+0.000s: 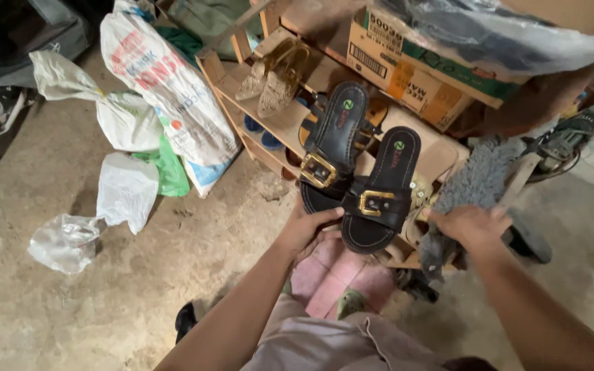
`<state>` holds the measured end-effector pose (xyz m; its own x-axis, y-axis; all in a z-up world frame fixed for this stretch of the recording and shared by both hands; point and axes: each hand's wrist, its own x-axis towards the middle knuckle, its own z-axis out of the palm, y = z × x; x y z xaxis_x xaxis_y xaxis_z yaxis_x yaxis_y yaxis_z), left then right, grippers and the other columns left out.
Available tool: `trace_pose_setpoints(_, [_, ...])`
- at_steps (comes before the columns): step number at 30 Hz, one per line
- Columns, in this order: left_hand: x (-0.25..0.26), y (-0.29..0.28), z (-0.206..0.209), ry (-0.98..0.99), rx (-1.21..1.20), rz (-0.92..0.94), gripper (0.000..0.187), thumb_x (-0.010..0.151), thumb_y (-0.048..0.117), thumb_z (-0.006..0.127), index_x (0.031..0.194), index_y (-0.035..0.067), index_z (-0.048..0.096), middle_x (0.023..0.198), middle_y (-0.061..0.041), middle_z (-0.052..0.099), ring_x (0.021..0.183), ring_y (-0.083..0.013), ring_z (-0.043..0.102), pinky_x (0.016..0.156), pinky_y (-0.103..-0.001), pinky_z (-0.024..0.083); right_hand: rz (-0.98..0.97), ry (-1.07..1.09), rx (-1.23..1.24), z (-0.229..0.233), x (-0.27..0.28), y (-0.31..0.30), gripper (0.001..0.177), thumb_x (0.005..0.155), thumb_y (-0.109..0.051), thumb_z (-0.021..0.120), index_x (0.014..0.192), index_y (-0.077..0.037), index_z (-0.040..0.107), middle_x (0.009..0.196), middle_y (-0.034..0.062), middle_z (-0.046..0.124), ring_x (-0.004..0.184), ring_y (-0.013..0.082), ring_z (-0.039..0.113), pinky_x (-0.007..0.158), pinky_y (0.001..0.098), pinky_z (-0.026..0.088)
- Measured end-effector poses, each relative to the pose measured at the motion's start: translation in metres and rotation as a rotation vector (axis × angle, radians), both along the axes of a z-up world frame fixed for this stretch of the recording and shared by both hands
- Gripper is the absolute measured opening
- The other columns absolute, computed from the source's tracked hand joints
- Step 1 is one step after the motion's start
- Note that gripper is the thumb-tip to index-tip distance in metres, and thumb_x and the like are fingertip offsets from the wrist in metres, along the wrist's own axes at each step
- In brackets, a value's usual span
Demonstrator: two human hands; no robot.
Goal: The person wipes a pair of brown slides with a gray duster, cleaning the upper, sole, and heel areas. The person then places the slides on a wooden shoe rack and picks up a white plastic bag.
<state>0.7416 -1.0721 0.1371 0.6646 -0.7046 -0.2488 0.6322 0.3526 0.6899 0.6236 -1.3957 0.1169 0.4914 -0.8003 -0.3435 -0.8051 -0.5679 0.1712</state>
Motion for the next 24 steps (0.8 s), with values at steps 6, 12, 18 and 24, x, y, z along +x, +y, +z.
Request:
trace_pose_setpoints(6, [0.025,-0.003,0.015,-0.015,-0.005,-0.076,0.092,0.081,-0.009,0.069,0.153,0.027,0.025,0.13,-0.012,0.061,0.101,-0.0271,0.071,0.067,-0.038,0.065,0.174,-1.049,0.143,0.081,0.031,0.088,0.045,0.098,-0.048,0.065,0.123,-0.01,0.068,0.119,0.016,0.069,0.109,0.0355,0.068,0.101,0.0472,0.054])
trace_pose_setpoints(12, [0.047,-0.004,0.01,-0.08,0.05,-0.178,0.09,0.081,-0.011,0.071,0.151,0.025,0.028,0.129,-0.01,0.06,0.103,-0.0245,0.071,0.07,-0.04,0.064,0.419,-0.769,0.237,0.129,0.08,0.176,0.08,0.082,-0.059,0.076,0.145,-0.013,0.054,0.129,0.0266,0.054,0.116,0.0438,0.059,0.098,0.0475,0.05])
trace_pose_setpoints(18, [0.044,-0.003,-0.013,0.019,0.022,-0.264,0.088,0.081,-0.01,0.071,0.15,0.023,0.027,0.123,-0.012,0.063,0.099,-0.0261,0.071,0.074,-0.041,0.066,0.222,-0.451,0.351,0.113,0.093,0.173,0.083,0.072,-0.069,0.076,0.137,-0.018,0.065,0.126,0.0216,0.066,0.117,0.0377,0.066,0.102,0.0414,0.052])
trace_pose_setpoints(24, [0.066,-0.005,-0.013,-0.028,0.006,-0.409,0.072,0.085,-0.006,0.075,0.144,0.013,0.041,0.121,-0.012,0.065,0.1,-0.0255,0.071,0.077,-0.041,0.063,0.245,-0.493,0.457,0.093,0.1,0.149,0.074,0.069,-0.066,0.078,0.123,-0.016,0.075,0.119,0.0142,0.075,0.112,0.0307,0.071,0.098,0.0392,0.053])
